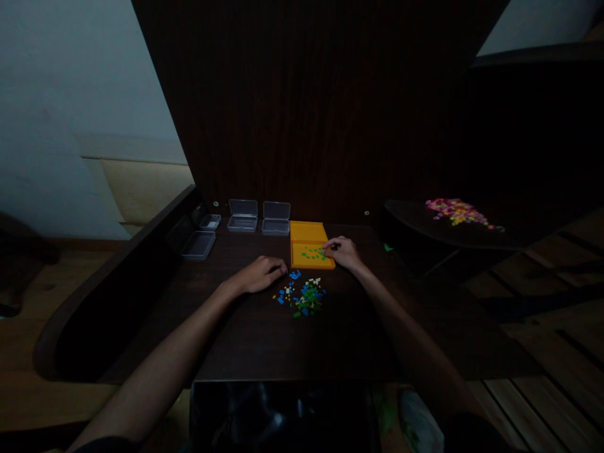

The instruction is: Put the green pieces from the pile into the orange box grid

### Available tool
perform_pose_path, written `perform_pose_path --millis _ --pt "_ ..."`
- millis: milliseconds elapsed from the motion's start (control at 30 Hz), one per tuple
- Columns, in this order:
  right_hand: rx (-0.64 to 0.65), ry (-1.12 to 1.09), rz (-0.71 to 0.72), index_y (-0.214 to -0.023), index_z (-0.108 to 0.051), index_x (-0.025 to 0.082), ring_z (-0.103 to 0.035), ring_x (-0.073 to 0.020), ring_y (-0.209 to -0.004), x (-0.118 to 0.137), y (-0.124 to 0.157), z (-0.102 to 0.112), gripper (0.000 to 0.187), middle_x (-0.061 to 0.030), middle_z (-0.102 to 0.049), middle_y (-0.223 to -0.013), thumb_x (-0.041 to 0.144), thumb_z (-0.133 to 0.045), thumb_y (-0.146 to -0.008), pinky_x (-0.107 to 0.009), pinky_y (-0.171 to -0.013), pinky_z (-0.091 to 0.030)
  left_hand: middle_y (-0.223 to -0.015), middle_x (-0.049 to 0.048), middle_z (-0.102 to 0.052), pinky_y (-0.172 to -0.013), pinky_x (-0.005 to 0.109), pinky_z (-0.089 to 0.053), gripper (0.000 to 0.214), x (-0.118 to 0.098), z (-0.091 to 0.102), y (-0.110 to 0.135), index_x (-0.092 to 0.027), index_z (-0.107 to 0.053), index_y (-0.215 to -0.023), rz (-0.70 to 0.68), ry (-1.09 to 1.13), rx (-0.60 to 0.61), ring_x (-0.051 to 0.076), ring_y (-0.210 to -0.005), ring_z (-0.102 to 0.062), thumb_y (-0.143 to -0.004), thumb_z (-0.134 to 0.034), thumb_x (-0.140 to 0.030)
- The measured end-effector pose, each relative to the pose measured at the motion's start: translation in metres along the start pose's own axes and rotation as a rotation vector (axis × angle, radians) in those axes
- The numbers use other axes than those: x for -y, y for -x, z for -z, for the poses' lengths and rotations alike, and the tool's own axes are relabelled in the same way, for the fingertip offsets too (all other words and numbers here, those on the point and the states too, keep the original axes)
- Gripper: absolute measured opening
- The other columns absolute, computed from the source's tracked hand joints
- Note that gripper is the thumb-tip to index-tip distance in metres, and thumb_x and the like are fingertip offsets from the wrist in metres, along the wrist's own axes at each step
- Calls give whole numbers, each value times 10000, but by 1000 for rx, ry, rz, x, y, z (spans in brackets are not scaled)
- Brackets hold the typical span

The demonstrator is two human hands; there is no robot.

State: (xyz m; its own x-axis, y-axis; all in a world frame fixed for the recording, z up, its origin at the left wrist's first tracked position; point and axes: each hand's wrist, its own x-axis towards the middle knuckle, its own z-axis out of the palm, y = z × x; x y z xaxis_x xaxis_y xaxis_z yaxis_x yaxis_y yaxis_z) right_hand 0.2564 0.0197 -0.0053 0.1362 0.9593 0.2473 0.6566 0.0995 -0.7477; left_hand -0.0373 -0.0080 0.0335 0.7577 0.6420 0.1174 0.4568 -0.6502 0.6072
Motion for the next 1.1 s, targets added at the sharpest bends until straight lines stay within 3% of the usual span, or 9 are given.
perform_pose_path --millis 200,467,867,1000,1100 --pt "-23 -30 -7 -732 -744 179 -557 -155 -684 -4 -2 1 140 -21 -618 -729 207 -629 -655 -282 -678 -454 -934 42 -706 -816 263 -470 275 0 -1 0 -168 -639 -968 15 -5 -8 175 -876 -659 -943 -395 -293" --pt "2 2 7 -726 -746 189 -545 -151 -679 -1 1 0 124 -16 -596 -728 210 -653 -647 -274 -672 -446 -1074 66 -708 -902 289 -469 281 5 -5 -1 -165 -646 -1081 -26 -50 -13 182 -989 -650 -921 -423 -223" --pt "102 -31 36 -761 -742 183 -525 -149 -721 6 6 9 173 -12 -562 -783 210 -691 -598 -271 -676 -433 -958 52 -716 -822 254 -476 223 2 -8 -2 -165 -662 -963 -43 -37 8 168 -879 -659 -902 -452 -206" --pt "80 -93 44 -729 -723 172 -499 -139 -658 13 8 14 158 -5 -576 -715 299 -653 -666 -271 -640 -408 -919 55 -707 -757 251 -481 243 -1 -8 -1 -150 -635 -1039 -8 -25 6 167 -810 -658 -899 -443 -201" --pt "161 -163 69 -765 -717 154 -482 -130 -617 24 14 23 232 1 -589 -676 360 -627 -709 -264 -607 -386 -980 74 -713 -788 269 -488 303 -3 -9 -1 -146 -618 -1139 -8 -73 10 184 -855 -668 -901 -438 -194"
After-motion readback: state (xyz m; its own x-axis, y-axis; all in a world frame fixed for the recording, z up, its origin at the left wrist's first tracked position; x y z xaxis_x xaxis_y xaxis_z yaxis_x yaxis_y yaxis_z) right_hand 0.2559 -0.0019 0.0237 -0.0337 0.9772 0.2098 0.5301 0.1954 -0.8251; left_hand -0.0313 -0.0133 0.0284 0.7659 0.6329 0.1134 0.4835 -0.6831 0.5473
